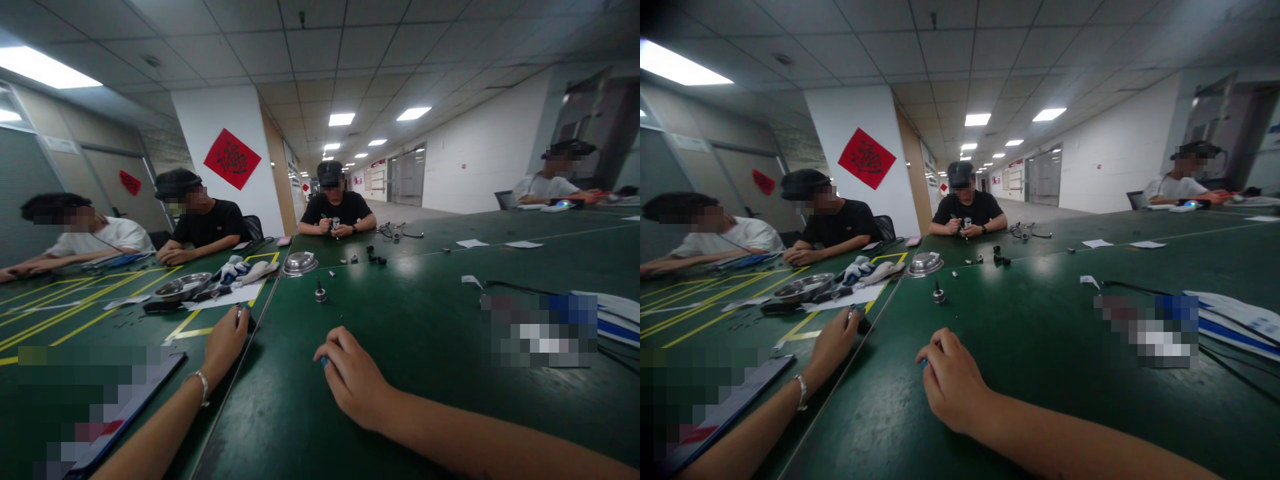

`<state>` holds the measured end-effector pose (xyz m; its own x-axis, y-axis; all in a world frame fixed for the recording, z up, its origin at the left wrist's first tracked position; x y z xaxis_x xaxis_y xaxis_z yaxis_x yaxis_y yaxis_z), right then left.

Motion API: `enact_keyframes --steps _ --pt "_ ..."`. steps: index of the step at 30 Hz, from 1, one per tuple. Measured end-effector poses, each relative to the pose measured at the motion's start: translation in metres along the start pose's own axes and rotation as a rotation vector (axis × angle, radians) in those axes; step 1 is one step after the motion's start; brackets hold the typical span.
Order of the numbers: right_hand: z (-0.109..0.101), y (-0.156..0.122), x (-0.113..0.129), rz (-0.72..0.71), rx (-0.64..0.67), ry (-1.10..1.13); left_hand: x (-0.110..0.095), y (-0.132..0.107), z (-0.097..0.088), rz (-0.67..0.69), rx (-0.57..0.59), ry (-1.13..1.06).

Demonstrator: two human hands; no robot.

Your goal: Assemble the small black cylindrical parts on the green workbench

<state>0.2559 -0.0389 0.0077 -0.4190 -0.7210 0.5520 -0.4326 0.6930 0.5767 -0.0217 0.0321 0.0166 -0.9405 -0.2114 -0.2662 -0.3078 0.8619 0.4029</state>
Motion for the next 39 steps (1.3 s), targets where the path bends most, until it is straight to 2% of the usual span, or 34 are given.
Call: enact_keyframes --steps 2,6,13,18,24,30,33,39 --pt "0.000 0.000 0.000 0.003 0.005 0.001 -0.012 -0.006 0.004 0.126 0.024 -0.032" --pt "0.001 0.001 -0.001 0.002 0.012 -0.001 -0.040 -0.026 0.010 0.469 0.073 -0.108" --pt "0.004 -0.001 -0.003 -0.012 0.001 -0.018 -0.071 -0.062 0.016 0.626 0.127 -0.281" --pt "0.009 -0.001 -0.008 0.050 0.024 -0.114 -0.090 -0.086 0.015 0.638 0.225 -0.471" --pt "0.011 0.000 -0.012 0.102 0.077 -0.205 -0.101 -0.093 0.007 0.511 0.395 -0.663" --pt "0.011 0.000 -0.012 0.079 0.087 -0.234 -0.094 -0.084 0.015 0.481 0.363 -0.743" --pt "0.012 -0.001 -0.013 0.089 0.067 -0.246 -0.091 -0.083 0.020 0.451 0.382 -0.743" --pt "0.013 -0.001 -0.015 0.101 0.046 -0.263 -0.097 -0.091 0.018 0.551 0.428 -0.645"
Point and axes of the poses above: each hand's wrist, its own y-axis towards the middle knuckle, its own z-axis out of the palm, x = y × z, the point moved 3 cm from there along y, towards the middle knuckle, and after that the axes turned 4 degrees about -x, right-handed, at the moved point
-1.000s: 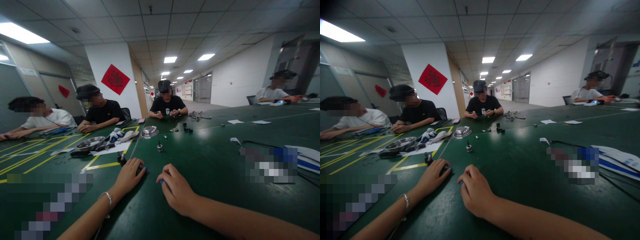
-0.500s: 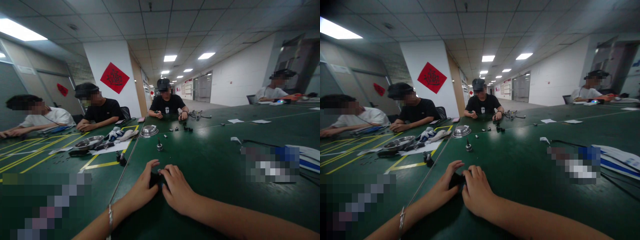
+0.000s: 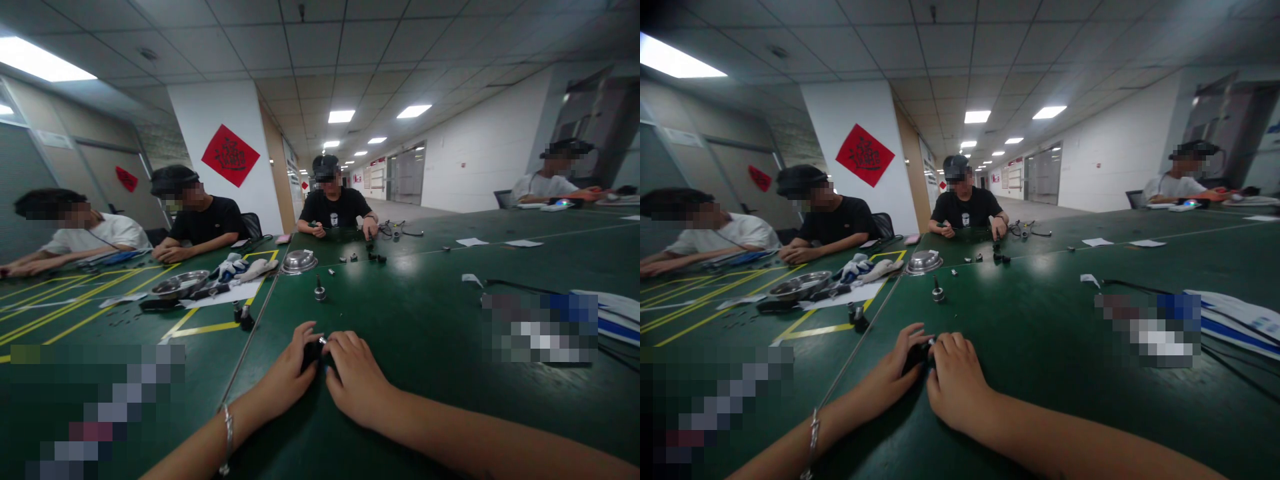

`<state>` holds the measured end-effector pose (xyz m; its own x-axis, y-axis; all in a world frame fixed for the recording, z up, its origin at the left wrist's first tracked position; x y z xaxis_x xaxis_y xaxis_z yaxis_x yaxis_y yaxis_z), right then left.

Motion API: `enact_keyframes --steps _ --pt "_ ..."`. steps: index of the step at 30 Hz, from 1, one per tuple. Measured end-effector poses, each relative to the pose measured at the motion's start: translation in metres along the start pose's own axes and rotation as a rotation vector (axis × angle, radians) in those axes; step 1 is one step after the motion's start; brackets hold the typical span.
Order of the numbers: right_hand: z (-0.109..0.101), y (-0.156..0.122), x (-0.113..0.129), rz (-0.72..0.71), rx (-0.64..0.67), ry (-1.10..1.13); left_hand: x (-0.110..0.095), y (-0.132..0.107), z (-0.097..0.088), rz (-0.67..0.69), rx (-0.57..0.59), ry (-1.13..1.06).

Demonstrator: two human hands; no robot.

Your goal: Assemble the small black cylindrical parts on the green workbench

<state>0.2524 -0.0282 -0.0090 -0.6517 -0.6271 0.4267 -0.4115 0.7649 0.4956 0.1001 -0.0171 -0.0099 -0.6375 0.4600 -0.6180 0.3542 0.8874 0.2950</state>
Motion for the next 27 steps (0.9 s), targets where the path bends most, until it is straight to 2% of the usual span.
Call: enact_keyframes --steps 7,27 --pt "0.0018 0.0005 -0.0014 0.010 -0.024 0.004 -0.0079 -0.0018 -0.0015 0.020 0.074 0.042" --pt "-0.0006 0.0022 0.0000 -0.004 0.013 -0.026 -0.0061 -0.0038 -0.0026 0.079 0.079 0.130"
Point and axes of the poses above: each hand's wrist, its own y-axis towards the middle knuckle, its own z-axis out of the palm, x = y × z, the point moved 3 cm from there along y, towards the middle knuckle, and after that the axes turned 4 degrees about -x, right-handed, at the moved point
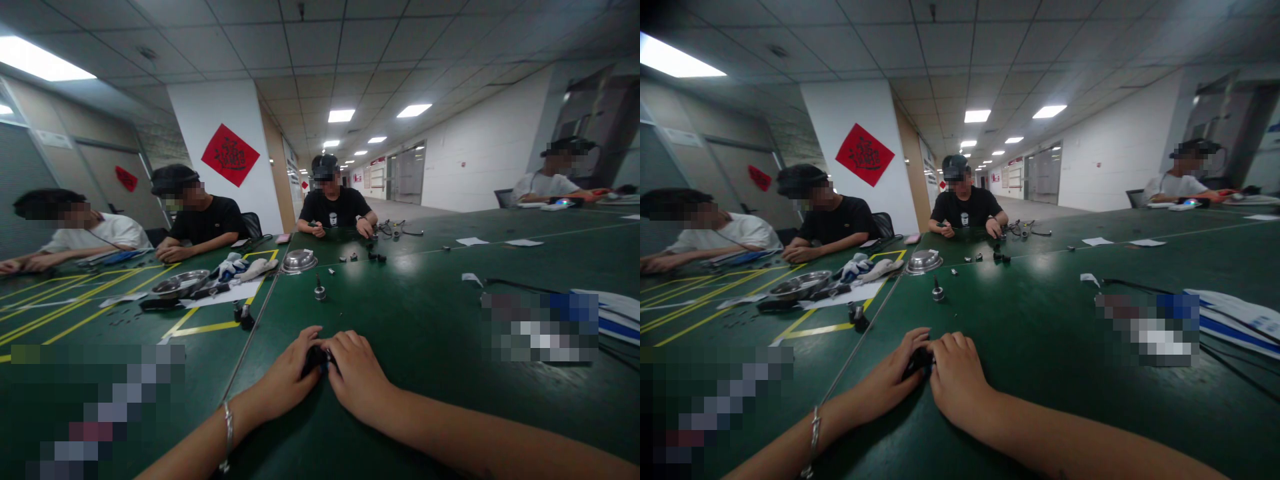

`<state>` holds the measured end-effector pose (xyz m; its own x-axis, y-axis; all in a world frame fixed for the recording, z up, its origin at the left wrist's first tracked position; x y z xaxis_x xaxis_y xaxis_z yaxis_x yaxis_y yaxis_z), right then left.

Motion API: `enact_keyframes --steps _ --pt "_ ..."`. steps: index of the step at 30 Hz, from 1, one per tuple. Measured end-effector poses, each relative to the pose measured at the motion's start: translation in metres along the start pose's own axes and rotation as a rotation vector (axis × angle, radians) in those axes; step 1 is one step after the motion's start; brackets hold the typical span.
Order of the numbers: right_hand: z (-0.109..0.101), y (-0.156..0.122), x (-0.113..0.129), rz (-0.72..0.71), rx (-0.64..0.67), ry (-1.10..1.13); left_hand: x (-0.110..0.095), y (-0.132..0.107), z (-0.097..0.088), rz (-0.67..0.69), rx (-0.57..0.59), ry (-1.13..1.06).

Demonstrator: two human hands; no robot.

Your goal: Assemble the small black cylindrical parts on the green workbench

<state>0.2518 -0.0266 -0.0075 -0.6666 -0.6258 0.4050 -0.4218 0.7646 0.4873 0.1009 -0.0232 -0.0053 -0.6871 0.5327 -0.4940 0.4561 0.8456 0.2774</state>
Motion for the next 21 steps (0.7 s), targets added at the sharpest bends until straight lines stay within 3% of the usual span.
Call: enact_keyframes --steps 9,16,21 --pt "0.000 0.001 -0.001 0.010 -0.012 -0.014 0.001 -0.002 0.001 0.038 -0.006 0.030" --pt "0.006 -0.002 -0.002 -0.025 0.001 -0.113 -0.009 0.000 0.000 0.084 0.042 0.088" --pt "0.000 0.002 -0.002 -0.016 -0.077 0.018 -0.008 -0.001 -0.001 0.086 0.038 0.073"
Point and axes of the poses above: each hand's wrist, its own y-axis towards the middle knuckle, its own z-axis out of the palm, x = y × z, the point moved 3 cm from there along y, towards the middle knuckle, and after that the axes turned 4 degrees about -x, right-handed, at the moved point
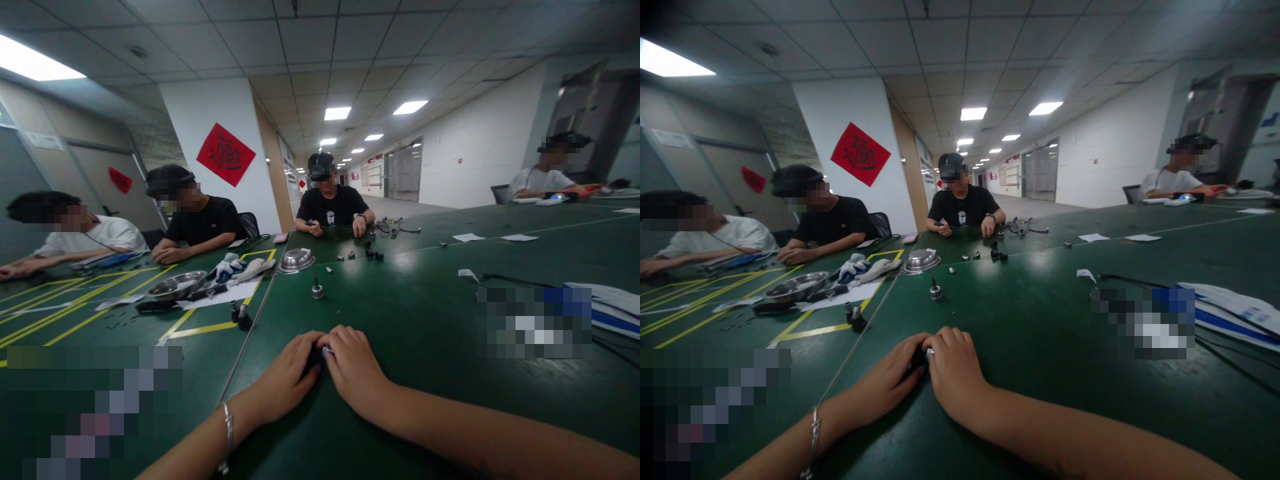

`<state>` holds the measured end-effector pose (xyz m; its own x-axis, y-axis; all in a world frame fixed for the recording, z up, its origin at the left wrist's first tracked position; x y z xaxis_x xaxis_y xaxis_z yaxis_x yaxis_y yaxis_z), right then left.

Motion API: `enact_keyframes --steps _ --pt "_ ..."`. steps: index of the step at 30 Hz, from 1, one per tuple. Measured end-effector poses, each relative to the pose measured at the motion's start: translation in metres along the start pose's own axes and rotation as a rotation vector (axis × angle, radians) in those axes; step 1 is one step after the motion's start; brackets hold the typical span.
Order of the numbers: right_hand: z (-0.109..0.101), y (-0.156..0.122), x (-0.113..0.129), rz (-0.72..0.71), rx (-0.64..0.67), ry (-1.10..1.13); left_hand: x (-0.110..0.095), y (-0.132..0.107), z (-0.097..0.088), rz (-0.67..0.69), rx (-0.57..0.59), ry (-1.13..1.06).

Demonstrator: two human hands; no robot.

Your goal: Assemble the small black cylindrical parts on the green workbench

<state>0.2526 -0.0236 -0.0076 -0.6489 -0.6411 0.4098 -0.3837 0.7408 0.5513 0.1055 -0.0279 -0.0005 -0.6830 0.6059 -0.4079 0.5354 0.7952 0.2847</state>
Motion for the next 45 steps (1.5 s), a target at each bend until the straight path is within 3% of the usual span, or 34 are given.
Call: enact_keyframes --steps 9,27,45 --pt "-0.012 0.000 0.011 -0.092 -0.104 0.175 0.009 -0.003 0.003 -0.005 -0.059 -0.048" --pt "-0.015 -0.003 0.011 -0.119 -0.174 0.228 0.003 -0.002 0.000 0.034 -0.026 -0.110" --pt "-0.012 -0.003 0.011 -0.148 -0.071 0.308 0.006 -0.003 0.002 -0.018 -0.029 -0.100"
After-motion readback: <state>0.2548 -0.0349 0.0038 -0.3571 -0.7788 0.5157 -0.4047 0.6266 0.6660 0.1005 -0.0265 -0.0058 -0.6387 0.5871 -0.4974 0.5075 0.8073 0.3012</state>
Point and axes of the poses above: each hand's wrist, its own y-axis towards the middle knuckle, its own z-axis out of the palm, x = y × z, the point moved 3 cm from there along y, towards the middle knuckle, and after that the axes turned 4 degrees about -x, right-handed, at the moved point
